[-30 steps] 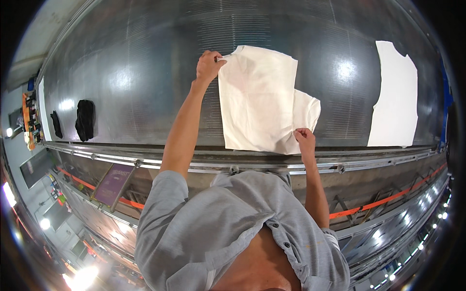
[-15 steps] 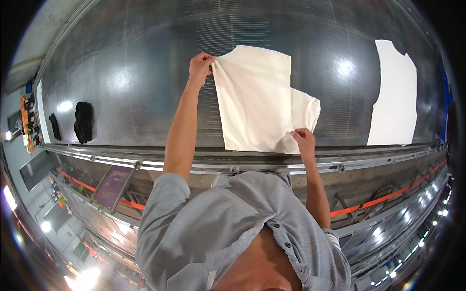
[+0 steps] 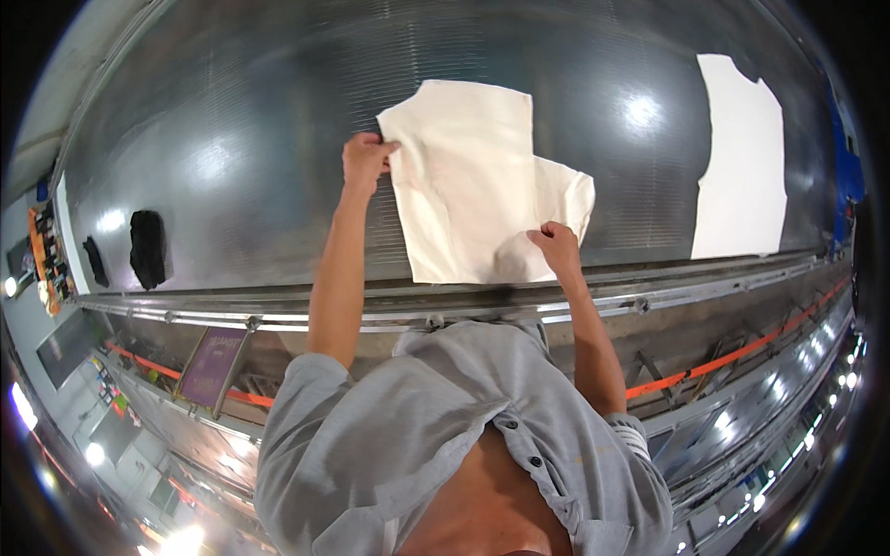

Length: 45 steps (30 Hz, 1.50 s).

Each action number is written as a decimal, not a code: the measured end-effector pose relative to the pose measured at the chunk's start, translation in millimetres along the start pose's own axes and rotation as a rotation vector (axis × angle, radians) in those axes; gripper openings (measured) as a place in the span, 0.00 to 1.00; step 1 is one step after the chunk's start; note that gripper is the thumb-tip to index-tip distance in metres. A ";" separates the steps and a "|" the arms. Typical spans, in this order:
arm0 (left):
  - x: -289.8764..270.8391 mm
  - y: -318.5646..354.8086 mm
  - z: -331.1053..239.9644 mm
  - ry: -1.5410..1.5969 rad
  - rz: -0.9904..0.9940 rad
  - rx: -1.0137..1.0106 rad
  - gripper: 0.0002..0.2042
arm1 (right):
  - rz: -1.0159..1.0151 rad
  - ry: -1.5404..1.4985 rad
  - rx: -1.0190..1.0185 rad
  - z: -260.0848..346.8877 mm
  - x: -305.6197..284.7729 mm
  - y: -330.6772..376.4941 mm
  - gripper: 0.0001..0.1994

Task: The person folds a white t-shirt and a black t-shirt on a metal conveyor table. They smooth each garment, fold sleeves and sides, then fold the body in half before placing it aside.

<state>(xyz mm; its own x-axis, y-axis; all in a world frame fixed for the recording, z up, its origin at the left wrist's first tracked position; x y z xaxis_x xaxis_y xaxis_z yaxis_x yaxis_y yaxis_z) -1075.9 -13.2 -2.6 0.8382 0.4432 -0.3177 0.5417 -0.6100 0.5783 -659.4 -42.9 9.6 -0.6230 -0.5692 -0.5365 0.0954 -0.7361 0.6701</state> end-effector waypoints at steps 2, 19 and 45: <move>0.8 12.6 13.9 0.092 0.152 -0.098 0.11 | -0.051 -0.132 -0.058 2.3 5.9 -5.5 0.18; 12.3 78.3 64.4 0.461 -0.062 -0.039 0.07 | -0.012 -1.015 -0.005 49.7 -4.9 -0.4 0.15; 14.2 236.5 30.8 0.658 0.295 -0.015 0.03 | 0.228 -0.908 -0.047 20.6 -67.9 109.7 0.15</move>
<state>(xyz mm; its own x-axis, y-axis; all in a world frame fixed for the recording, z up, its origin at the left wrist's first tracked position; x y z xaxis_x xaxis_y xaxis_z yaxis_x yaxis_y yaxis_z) -933.9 -171.4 106.5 0.7359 0.5678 0.3689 0.2937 -0.7586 0.5816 -622.6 -77.5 130.1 -0.9512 -0.2123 0.2241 0.3086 -0.6676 0.6775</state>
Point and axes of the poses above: each hand's wrist, its own y-axis away from the middle knuckle, its own x-axis out of the palm, z = x × y, the point moved 5 cm from there along -y, towards the middle knuckle, and after that the axes turned 1 degree about y, right-handed, at the moved point
